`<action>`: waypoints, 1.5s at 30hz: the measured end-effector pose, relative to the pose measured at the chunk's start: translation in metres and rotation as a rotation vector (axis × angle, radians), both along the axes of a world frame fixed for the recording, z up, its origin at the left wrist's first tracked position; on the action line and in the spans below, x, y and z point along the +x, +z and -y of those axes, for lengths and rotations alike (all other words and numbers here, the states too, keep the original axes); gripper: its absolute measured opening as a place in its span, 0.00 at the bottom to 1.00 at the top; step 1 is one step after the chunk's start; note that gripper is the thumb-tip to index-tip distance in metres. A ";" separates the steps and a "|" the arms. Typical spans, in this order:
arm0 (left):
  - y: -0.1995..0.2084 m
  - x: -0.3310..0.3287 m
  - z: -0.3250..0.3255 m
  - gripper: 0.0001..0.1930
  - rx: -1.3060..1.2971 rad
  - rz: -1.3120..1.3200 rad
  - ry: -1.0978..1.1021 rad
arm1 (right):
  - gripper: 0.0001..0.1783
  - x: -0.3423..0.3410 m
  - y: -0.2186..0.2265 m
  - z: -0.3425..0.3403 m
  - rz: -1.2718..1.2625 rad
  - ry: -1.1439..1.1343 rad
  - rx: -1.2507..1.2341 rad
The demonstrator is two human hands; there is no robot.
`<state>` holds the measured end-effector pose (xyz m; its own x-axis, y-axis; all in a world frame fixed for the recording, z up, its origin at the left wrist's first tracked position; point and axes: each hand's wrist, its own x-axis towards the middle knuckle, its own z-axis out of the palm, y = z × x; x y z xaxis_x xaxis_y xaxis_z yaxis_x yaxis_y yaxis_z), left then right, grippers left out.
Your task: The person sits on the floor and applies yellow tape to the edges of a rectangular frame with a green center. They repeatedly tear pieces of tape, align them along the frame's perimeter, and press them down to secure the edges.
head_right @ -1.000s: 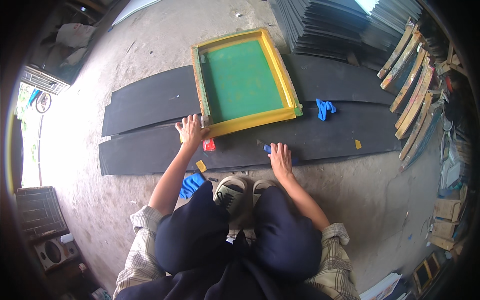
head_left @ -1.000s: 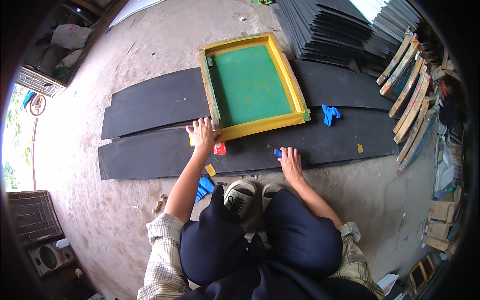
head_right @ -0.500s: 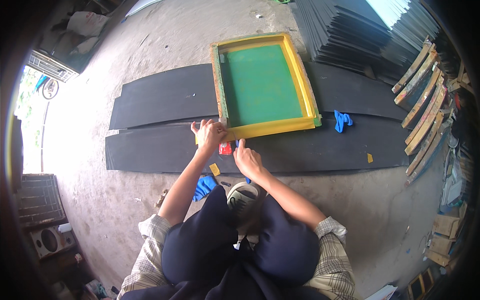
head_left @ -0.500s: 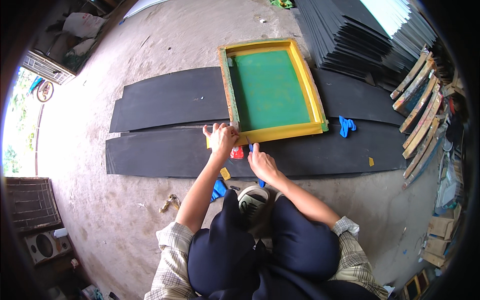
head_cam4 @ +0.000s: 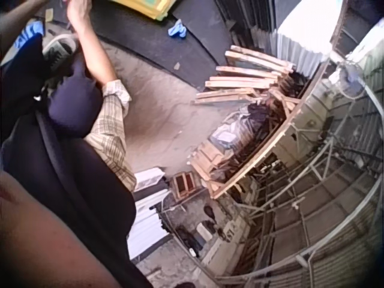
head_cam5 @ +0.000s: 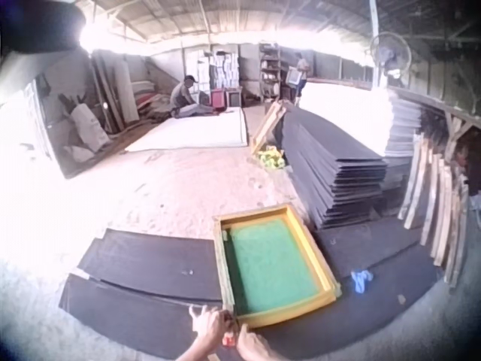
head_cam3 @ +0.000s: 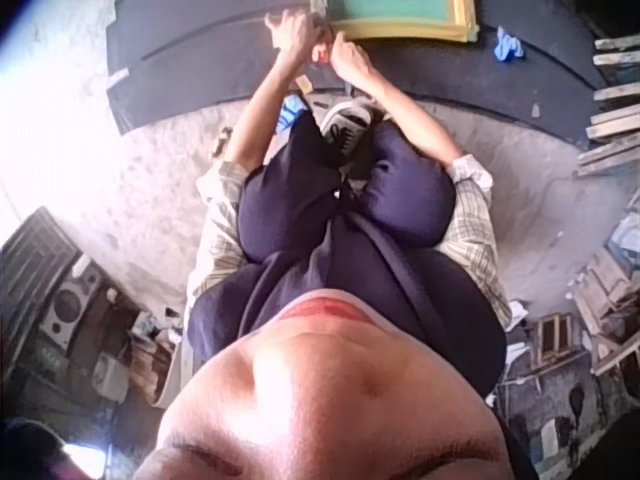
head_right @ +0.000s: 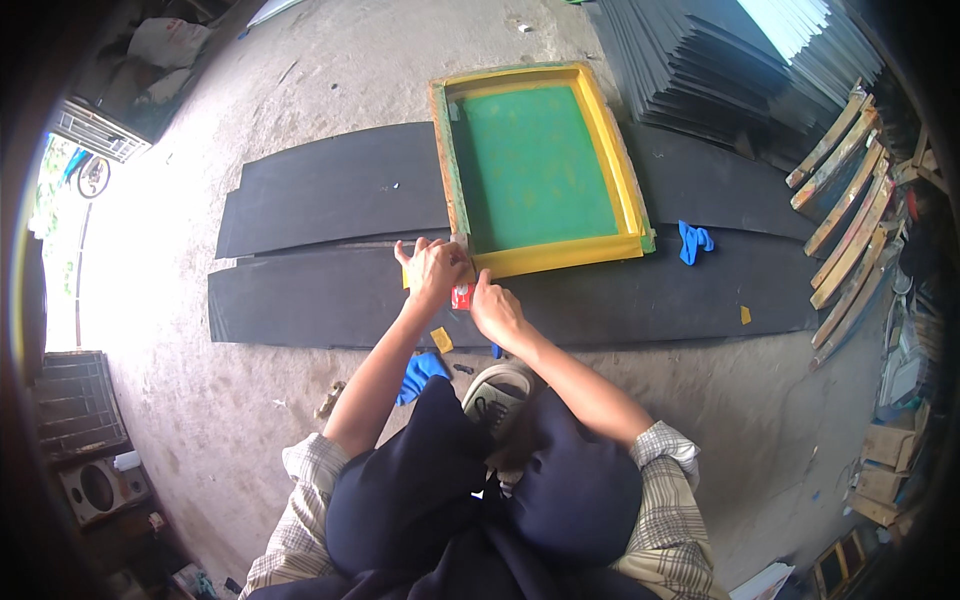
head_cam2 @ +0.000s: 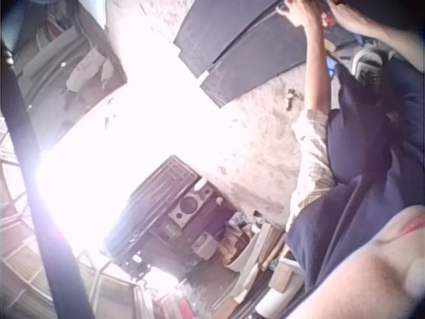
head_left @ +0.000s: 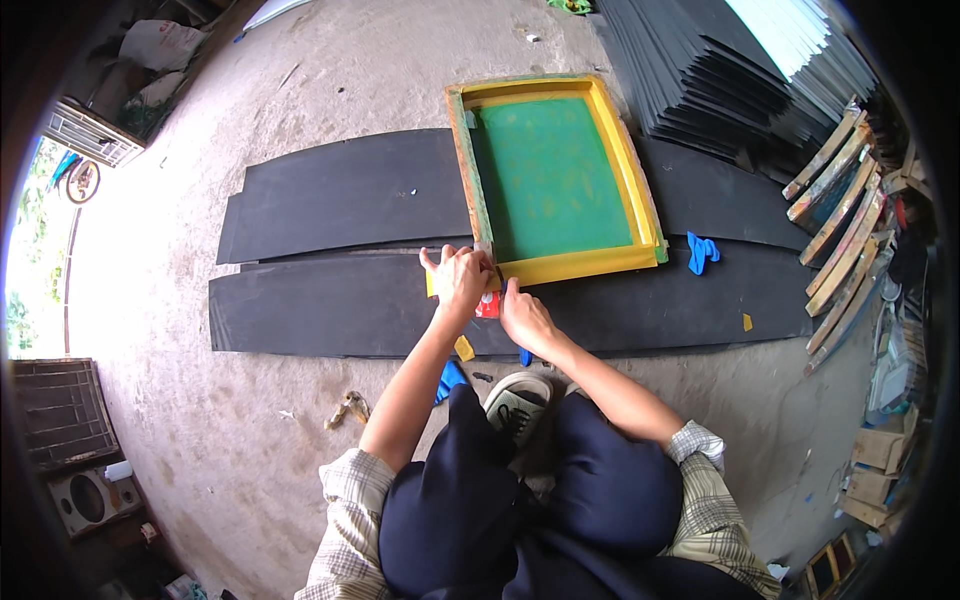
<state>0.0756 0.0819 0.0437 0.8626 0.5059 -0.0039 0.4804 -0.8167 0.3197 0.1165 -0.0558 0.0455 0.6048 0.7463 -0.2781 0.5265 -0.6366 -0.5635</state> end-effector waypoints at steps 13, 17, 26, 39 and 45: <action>-0.003 -0.001 -0.001 0.05 -0.019 0.008 0.001 | 0.16 0.001 -0.005 -0.008 -0.055 -0.053 0.030; -0.008 -0.003 -0.004 0.04 0.002 0.009 0.009 | 0.15 0.001 -0.005 -0.012 -0.110 -0.039 0.052; -0.006 -0.001 -0.004 0.07 -0.030 -0.042 0.008 | 0.13 -0.012 -0.003 0.000 -0.157 -0.082 0.019; -0.013 -0.003 -0.017 0.21 0.063 0.015 -0.039 | 0.17 0.015 -0.002 0.029 0.228 -0.150 0.152; 0.002 0.006 -0.021 0.22 -0.041 -0.156 -0.083 | 0.16 0.097 -0.019 0.037 0.283 -0.236 0.084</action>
